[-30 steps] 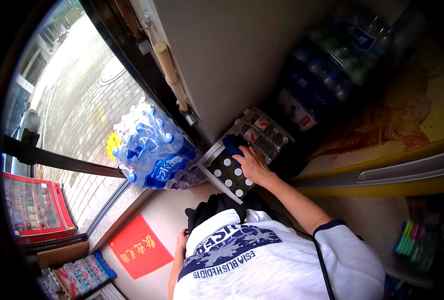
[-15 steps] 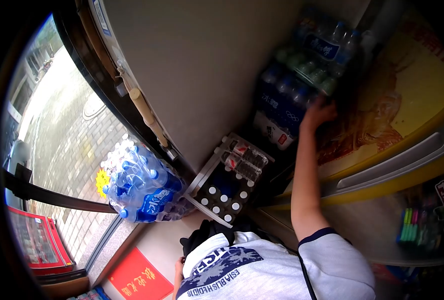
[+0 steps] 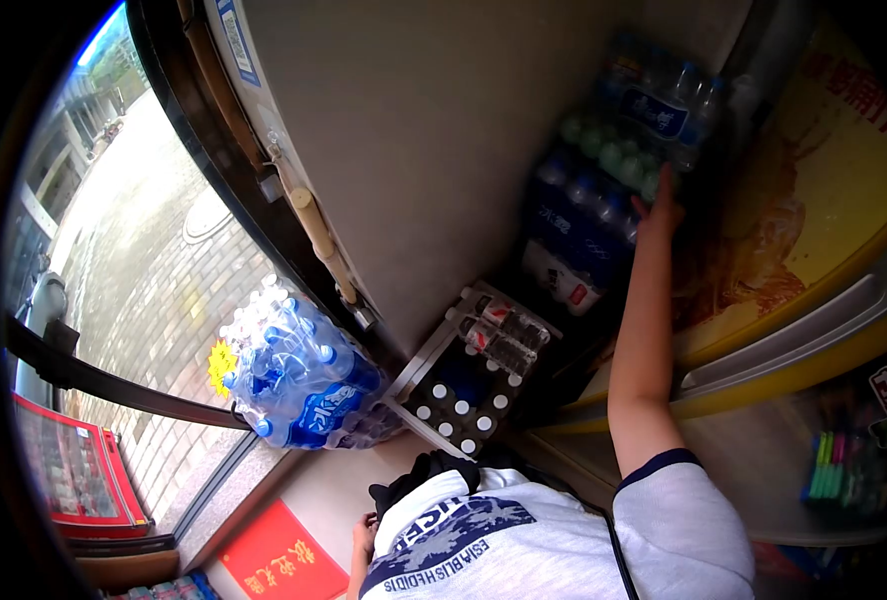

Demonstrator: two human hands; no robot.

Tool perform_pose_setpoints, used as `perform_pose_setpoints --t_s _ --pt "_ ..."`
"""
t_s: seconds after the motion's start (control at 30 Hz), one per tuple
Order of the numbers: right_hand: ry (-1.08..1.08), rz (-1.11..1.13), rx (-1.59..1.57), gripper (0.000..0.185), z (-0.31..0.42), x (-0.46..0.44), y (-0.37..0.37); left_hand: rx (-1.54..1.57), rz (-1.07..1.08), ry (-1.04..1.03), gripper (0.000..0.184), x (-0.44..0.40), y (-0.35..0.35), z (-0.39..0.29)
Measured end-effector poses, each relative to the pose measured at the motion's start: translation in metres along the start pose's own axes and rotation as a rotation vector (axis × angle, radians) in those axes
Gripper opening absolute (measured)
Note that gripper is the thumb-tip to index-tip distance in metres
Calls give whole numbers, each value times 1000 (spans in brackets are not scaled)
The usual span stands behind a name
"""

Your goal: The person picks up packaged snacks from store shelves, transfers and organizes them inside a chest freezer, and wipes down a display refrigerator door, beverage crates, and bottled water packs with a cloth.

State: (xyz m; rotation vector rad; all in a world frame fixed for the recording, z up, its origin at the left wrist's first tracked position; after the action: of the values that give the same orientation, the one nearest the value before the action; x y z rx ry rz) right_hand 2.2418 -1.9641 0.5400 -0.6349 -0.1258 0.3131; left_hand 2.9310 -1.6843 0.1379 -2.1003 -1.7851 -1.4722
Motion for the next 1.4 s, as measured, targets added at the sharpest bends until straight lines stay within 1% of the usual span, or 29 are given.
perform_pose_setpoints --t_s 0.1,0.2,0.23,0.3,0.33,0.4,0.43,0.5,0.53,0.63,0.7,0.77,0.8,0.9,0.97,1.0,1.1,1.17,1.23,1.3,1.37,1.4 --pt "-107 30 -121 58 -8 -12 -4 50 -6 20 33 0 1 3" --pt "-242 4 -124 57 -22 -40 1 129 -9 25 33 -5 -5 19" --pt "-280 29 -134 57 -26 -45 2 159 -8 27 33 -3 -5 19" --pt "-353 79 -156 56 -29 -48 2 27 -12 -33 33 6 -3 17" --pt "-356 99 -158 56 -27 -45 0 -39 -12 -63 32 13 -1 8" --pt "-360 137 -164 55 -21 -37 -4 142 15 58 33 -9 -13 43" --pt "-384 159 -168 56 -22 -39 -3 231 29 117 33 -12 -13 46" --pt "-430 213 -179 56 -26 -42 -7 5 -27 -36 33 -3 -5 31" --pt "-398 219 -184 55 -25 -40 -8 -107 -57 -110 34 6 1 15" --pt "-298 223 -214 53 -21 -23 -9 228 3 -30 35 -23 -2 29" --pt "-224 200 -239 52 -9 -1 -7 229 -19 -49 35 -28 5 18" --pt "-210 210 -300 51 9 26 -2 301 -14 -9 34 -36 8 4" --pt "-200 213 -330 51 19 40 1 287 -6 -30 34 -24 15 -28" --pt "-170 279 -384 56 43 88 17 285 -49 -214 36 -34 21 -73" --pt "-171 335 -394 58 56 126 30 305 5 -340 37 -13 32 -138" --pt "-174 365 -398 59 61 141 37 379 37 -399 38 0 36 -173" --pt "-377 568 -445 57 58 171 58 574 147 -571 38 41 48 -262" --pt "-556 623 -414 54 46 189 71 663 220 -710 42 74 61 -317" --pt "-711 644 -329 53 33 209 84 752 275 -810 57 99 71 -354" --pt "-861 696 -281 53 7 214 103 921 361 -960 75 121 77 -382" --pt "-1007 778 -289 54 -15 227 111 978 346 -981 97 148 84 -398" --pt "-1003 802 -221 59 -19 234 110 1009 356 -981 101 156 85 -396"
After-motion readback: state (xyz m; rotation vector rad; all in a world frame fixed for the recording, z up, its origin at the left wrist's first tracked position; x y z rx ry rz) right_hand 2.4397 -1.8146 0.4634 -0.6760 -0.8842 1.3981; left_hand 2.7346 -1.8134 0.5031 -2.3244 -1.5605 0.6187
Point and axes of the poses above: each hand's wrist, its own x-axis away from the middle knuckle, its own y-axis out of the back of the hand, z = x × y, the point moved 5 cm from there along -x, towards the middle knuckle, and after that the axes turned 7 degrees about -x, right-handed, at the moved point
